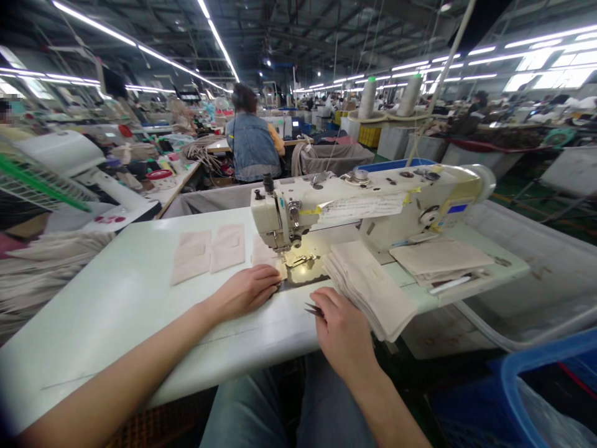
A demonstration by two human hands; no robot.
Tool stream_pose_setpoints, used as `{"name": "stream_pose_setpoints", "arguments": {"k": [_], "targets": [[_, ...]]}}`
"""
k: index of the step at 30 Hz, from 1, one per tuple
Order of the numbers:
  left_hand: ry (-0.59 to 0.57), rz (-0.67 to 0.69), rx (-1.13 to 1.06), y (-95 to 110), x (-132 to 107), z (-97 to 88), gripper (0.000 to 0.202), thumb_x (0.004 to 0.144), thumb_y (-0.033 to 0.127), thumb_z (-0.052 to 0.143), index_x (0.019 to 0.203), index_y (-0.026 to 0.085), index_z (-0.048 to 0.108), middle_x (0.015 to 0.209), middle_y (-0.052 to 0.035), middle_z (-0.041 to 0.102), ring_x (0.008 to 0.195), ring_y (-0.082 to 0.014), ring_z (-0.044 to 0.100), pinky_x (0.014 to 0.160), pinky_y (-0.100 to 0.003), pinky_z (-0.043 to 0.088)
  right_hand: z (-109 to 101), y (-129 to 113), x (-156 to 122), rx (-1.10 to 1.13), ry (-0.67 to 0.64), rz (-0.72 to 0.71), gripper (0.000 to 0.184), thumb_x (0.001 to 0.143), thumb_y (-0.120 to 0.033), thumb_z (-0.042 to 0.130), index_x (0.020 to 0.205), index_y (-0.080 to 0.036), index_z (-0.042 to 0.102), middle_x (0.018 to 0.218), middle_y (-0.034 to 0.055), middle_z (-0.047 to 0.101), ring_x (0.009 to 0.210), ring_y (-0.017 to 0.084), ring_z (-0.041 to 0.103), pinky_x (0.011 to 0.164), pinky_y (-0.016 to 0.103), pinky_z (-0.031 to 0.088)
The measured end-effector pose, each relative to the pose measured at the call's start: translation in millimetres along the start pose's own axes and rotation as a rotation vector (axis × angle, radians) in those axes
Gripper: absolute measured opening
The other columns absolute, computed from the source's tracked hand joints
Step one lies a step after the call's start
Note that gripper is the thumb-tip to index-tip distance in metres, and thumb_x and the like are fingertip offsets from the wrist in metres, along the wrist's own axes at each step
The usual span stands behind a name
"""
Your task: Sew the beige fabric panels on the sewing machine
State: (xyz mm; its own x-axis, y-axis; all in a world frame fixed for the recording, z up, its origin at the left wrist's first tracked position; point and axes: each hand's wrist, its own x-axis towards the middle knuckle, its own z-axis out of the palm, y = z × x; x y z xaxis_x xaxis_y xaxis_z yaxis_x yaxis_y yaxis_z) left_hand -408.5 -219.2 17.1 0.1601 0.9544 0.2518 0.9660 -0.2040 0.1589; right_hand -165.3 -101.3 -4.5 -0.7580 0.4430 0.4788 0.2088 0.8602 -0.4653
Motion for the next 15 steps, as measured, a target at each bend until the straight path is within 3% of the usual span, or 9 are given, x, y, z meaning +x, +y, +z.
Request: {"name": "stream_pose_setpoints", "arguments": {"k": [15], "targets": [[0.027,-0.034,0.062,-40,17,3.3,0.035,0.104,0.027,0.037,0.113,0.016,0.069,0.114,-0.0101,0.069,0.107,-0.0220,0.063,0.095,-0.036,0.053,-8,-5,-5,-0.007,0.043,0.004,0.035,0.086,-0.005,0.044,0.109,-0.019,0.067,0.113,0.0074,0.071,0.101,0.021,0.068,0.087,0.032,0.055]]}}
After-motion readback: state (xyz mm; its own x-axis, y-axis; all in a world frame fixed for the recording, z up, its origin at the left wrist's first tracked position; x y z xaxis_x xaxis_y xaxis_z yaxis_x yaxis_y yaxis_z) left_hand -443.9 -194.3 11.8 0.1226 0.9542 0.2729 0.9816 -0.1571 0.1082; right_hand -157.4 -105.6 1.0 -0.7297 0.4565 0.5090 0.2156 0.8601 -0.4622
